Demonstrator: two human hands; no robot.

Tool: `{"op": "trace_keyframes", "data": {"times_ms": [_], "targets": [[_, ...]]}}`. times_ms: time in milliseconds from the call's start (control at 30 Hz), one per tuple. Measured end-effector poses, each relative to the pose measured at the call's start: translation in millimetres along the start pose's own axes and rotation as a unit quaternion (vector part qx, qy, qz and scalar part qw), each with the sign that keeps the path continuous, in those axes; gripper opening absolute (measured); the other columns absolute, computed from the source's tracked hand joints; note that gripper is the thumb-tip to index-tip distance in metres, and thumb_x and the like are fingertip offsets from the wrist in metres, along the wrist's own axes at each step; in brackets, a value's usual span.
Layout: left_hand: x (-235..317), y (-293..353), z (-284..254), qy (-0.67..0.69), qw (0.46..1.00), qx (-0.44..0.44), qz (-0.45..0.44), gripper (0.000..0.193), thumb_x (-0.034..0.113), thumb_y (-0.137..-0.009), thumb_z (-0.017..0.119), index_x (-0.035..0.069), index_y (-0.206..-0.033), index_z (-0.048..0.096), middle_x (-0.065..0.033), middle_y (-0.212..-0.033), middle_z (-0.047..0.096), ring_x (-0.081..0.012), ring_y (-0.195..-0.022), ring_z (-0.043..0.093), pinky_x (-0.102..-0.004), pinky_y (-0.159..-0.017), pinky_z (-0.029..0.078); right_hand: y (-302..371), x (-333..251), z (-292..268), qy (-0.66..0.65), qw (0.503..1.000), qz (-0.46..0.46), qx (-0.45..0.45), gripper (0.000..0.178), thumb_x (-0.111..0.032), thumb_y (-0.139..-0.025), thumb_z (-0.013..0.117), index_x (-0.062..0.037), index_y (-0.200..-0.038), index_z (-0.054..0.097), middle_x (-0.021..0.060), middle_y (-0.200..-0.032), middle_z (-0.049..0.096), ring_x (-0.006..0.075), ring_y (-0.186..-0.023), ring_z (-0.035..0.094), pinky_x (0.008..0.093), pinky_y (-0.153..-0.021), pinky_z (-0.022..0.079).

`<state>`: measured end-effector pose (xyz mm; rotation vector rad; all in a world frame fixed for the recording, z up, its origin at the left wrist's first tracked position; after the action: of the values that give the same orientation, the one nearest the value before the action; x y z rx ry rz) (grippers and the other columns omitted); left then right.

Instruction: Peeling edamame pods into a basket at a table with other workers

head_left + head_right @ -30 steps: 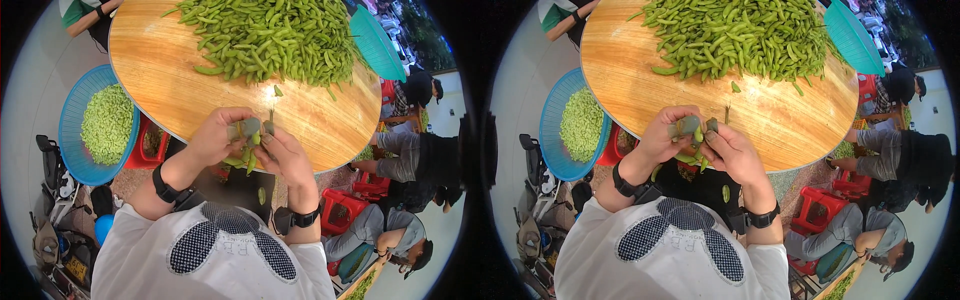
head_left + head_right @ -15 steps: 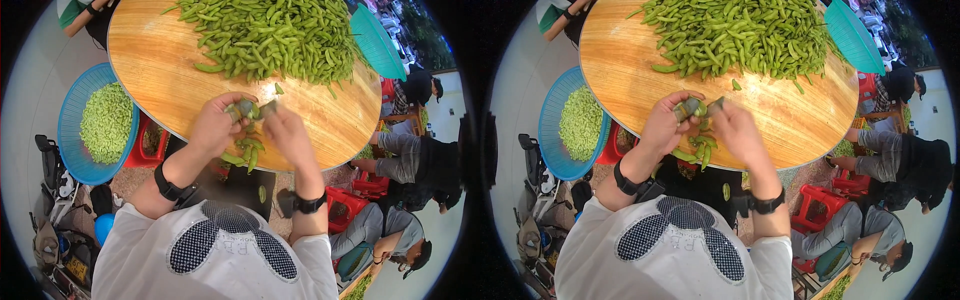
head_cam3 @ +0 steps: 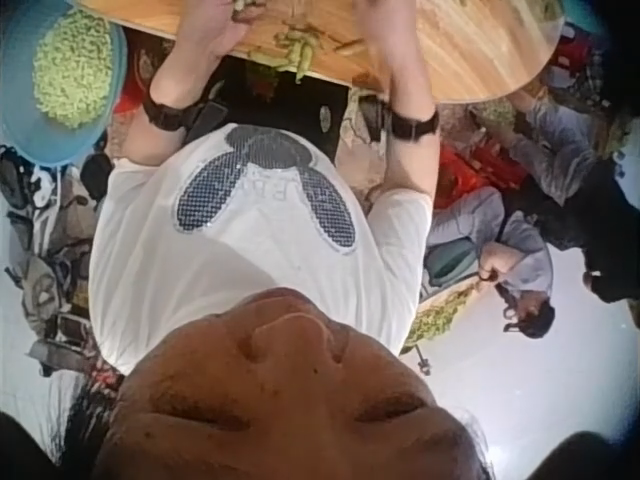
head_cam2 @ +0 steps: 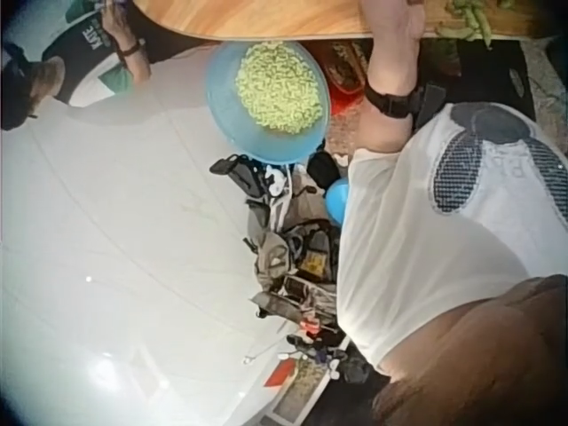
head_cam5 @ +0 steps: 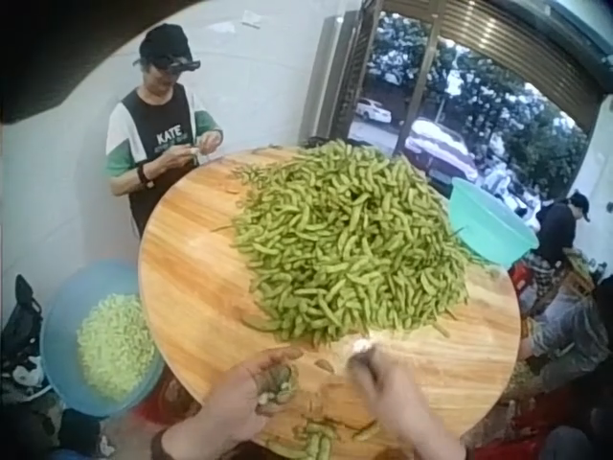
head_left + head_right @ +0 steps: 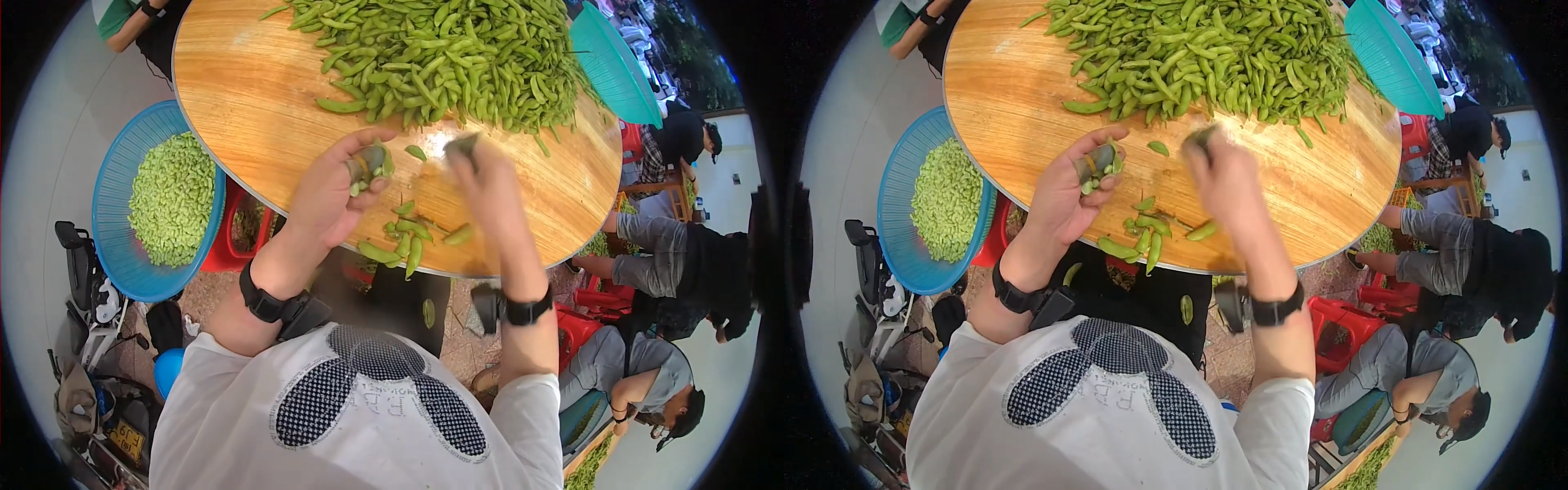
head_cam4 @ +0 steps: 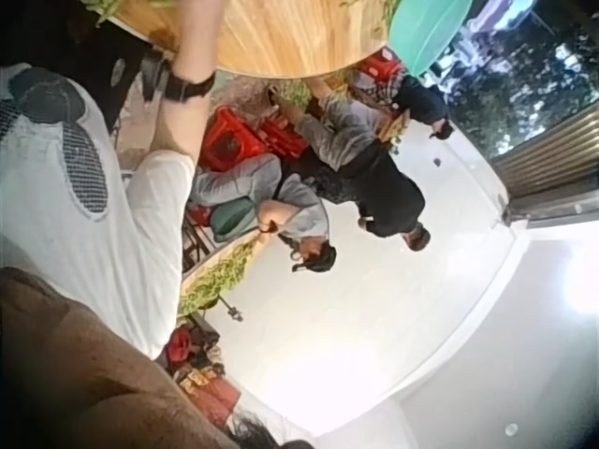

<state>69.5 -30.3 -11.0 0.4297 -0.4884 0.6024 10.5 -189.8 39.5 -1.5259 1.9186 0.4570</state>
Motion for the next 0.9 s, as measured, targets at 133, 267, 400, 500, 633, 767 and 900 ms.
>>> {"op": "trace_keyframes", "data": {"times_ms": [133, 267, 400, 500, 633, 767, 900], "targets": [[-6.6, -5.4, -4.9, -0.057, 0.998, 0.027, 0.023, 0.027, 0.002, -0.088, 0.047, 0.002, -0.114, 0.050, -0.0060, -0.094, 0.055, -0.0077, -0.068, 0.048, -0.0132, -0.044, 0.028, -43.4, 21.9, -19.5, 0.169, 0.980, 0.027, 0.105, 0.023, -0.017, -0.081, 0.061, 0.0046, -0.078, 0.054, 0.0258, -0.068, 0.059, 0.0393, -0.061, 0.060, 0.0417, -0.055, 0.050], [-7.9, -1.1, -4.2, -0.104, 0.994, -0.018, -0.009, 0.022, -0.003, -0.085, 0.046, 0.001, -0.102, 0.058, -0.0028, -0.084, 0.055, -0.0076, -0.068, 0.049, -0.0169, -0.052, 0.033, -39.6, 14.3, 5.4, 0.255, 0.966, -0.015, 0.046, 0.023, -0.018, -0.079, 0.064, 0.0034, -0.080, 0.055, 0.0257, -0.067, 0.059, 0.0390, -0.066, 0.061, 0.0438, -0.057, 0.049], [0.2, 9.2, 2.9, -0.285, 0.957, -0.027, 0.045, 0.024, -0.002, -0.084, 0.049, 0.001, -0.101, 0.065, -0.0005, -0.077, 0.055, -0.0020, -0.063, 0.045, -0.0163, -0.047, 0.028, -1.0, -13.5, 0.2, 0.133, 0.991, -0.006, -0.006, 0.022, -0.018, -0.079, 0.064, 0.0023, -0.080, 0.054, 0.0235, -0.066, 0.058, 0.0384, -0.067, 0.060, 0.0444, -0.058, 0.048], [0.7, 15.3, -4.0, -0.275, 0.960, -0.041, -0.022, 0.028, -0.001, -0.084, 0.051, 0.002, -0.108, 0.064, 0.0028, -0.071, 0.054, -0.0026, -0.059, 0.045, -0.0167, -0.049, 0.033, 35.0, -33.3, -3.0, 0.101, 0.993, 0.053, -0.022, 0.021, -0.017, -0.078, 0.064, 0.0011, -0.079, 0.054, 0.0212, -0.066, 0.058, 0.0385, -0.066, 0.059, 0.0439, -0.058, 0.046], [3.1, 19.3, 2.7, -0.287, 0.956, -0.036, -0.053, 0.027, 0.001, -0.084, 0.053, 0.001, -0.109, 0.063, 0.0042, -0.069, 0.056, -0.0051, -0.063, 0.050, -0.0188, -0.058, 0.042, 57.3, -49.6, 25.1, 0.130, 0.985, -0.043, -0.102, 0.019, -0.017, -0.078, 0.064, -0.0004, -0.080, 0.054, 0.0201, -0.066, 0.057, 0.0385, -0.065, 0.058, 0.0424, -0.057, 0.045], [-1.3, 22.1, 14.5, -0.336, 0.939, -0.071, -0.003, 0.027, 0.004, -0.084, 0.057, 0.002, -0.110, 0.063, 0.0000, -0.085, 0.063, -0.0075, -0.076, 0.057, -0.0213, -0.068, 0.047, 57.7, -32.1, 21.6, 0.072, 0.996, -0.033, -0.031, 0.016, -0.014, -0.083, 0.061, -0.0012, -0.078, 0.054, 0.0121, -0.063, 0.058, 0.0286, -0.054, 0.057, 0.0359, -0.050, 0.044], [-16.1, 26.4, 25.4, -0.290, 0.950, -0.115, -0.021, 0.030, -0.001, -0.081, 0.059, 0.002, -0.111, 0.062, -0.0026, -0.095, 0.064, -0.0085, -0.084, 0.059, -0.0230, -0.072, 0.049, 60.9, -12.4, 21.1, -0.301, 0.940, 0.133, -0.096, 0.015, -0.013, -0.088, 0.057, -0.0033, -0.077, 0.053, -0.0014, -0.058, 0.050, 0.0109, -0.044, 0.044, 0.0253, -0.042, 0.034]]}}
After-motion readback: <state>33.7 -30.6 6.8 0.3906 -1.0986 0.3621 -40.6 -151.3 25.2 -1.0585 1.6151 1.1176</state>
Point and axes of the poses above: each hand's wrist, its own y-axis away from the middle knuckle, its own z-axis out of the palm, x = y × z, the point moved 7 cm from there along -y, towards the middle knuckle
